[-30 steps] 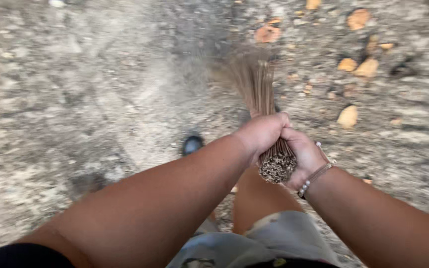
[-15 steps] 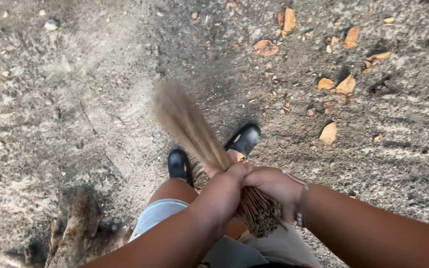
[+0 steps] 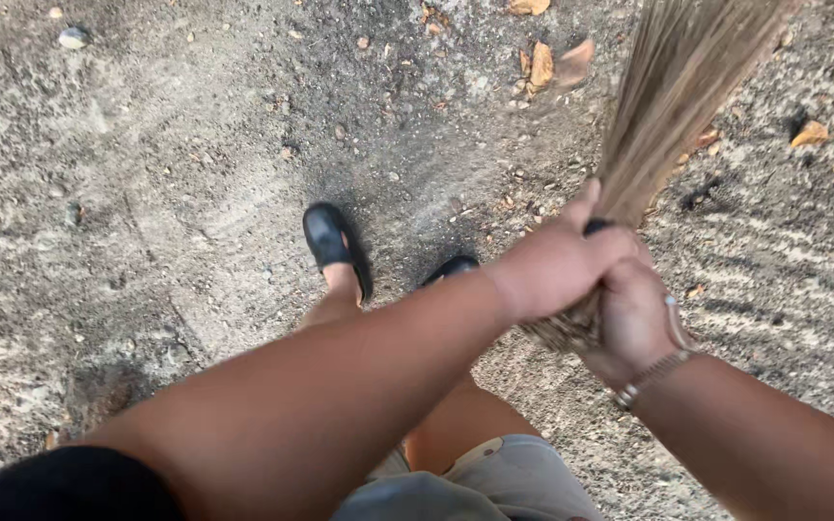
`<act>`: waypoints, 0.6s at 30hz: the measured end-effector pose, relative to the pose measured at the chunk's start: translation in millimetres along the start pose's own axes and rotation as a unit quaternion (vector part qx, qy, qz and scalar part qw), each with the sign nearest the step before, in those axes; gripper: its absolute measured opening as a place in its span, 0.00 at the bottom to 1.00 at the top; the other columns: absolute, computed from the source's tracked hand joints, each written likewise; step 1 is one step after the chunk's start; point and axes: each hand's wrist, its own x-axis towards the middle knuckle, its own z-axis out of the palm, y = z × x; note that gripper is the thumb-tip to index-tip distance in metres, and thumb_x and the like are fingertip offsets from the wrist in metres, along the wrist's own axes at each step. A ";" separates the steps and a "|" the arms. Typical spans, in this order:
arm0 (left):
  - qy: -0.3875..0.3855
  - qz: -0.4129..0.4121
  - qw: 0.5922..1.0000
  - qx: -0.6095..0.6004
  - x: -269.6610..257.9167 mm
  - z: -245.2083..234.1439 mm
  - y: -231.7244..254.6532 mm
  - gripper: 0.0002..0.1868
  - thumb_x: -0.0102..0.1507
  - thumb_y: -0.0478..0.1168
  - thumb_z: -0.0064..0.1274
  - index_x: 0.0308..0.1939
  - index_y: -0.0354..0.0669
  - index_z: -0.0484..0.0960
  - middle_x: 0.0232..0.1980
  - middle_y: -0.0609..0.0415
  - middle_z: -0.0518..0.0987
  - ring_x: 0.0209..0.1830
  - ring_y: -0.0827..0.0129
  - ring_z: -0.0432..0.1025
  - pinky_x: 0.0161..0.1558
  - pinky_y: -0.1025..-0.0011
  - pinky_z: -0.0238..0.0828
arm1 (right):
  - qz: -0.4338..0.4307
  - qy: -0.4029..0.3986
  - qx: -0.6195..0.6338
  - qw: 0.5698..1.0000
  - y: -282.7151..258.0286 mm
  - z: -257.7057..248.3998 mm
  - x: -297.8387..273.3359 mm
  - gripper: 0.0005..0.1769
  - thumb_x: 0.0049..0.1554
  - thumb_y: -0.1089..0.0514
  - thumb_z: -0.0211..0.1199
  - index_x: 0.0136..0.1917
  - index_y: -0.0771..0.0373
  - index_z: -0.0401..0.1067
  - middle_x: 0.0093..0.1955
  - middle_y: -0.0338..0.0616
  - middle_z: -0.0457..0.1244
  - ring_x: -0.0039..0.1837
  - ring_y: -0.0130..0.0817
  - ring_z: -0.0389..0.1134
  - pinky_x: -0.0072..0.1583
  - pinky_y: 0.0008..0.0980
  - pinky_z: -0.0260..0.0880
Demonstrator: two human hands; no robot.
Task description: The person sweeps the ground outdoors using a hand broom.
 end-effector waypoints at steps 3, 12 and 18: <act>0.107 0.006 0.994 -0.033 -25.1 -41.7 6.0 0.58 0.53 0.59 0.54 0.80 0.35 0.47 0.63 0.36 0.77 0.61 0.52 0.77 0.60 0.66 0.70 | 0.035 -0.170 0.020 0.985 4.3 33.8 19.5 0.15 0.62 0.61 0.46 0.60 0.64 0.68 0.51 0.49 0.68 0.48 0.36 0.73 0.51 0.38 0.77; 0.358 -0.262 0.858 -0.260 -125.8 -150.0 -29.4 0.34 0.61 0.59 0.47 0.64 0.44 0.63 0.51 0.46 0.78 0.46 0.61 0.76 0.45 0.58 0.76 | 0.462 -0.343 -0.205 0.792 99.7 182.8 100.5 0.17 0.62 0.51 0.54 0.54 0.68 0.70 0.42 0.53 0.69 0.38 0.45 0.73 0.42 0.47 0.79; 0.199 -0.215 0.899 -0.326 -39.0 -153.1 -69.8 0.21 0.62 0.57 0.46 0.42 0.44 0.80 0.33 0.51 0.78 0.28 0.64 0.72 0.30 0.59 0.71 | 0.312 -0.156 -0.339 0.874 52.5 136.8 112.0 0.20 0.61 0.48 0.51 0.54 0.64 0.74 0.46 0.51 0.71 0.40 0.50 0.72 0.40 0.54 0.73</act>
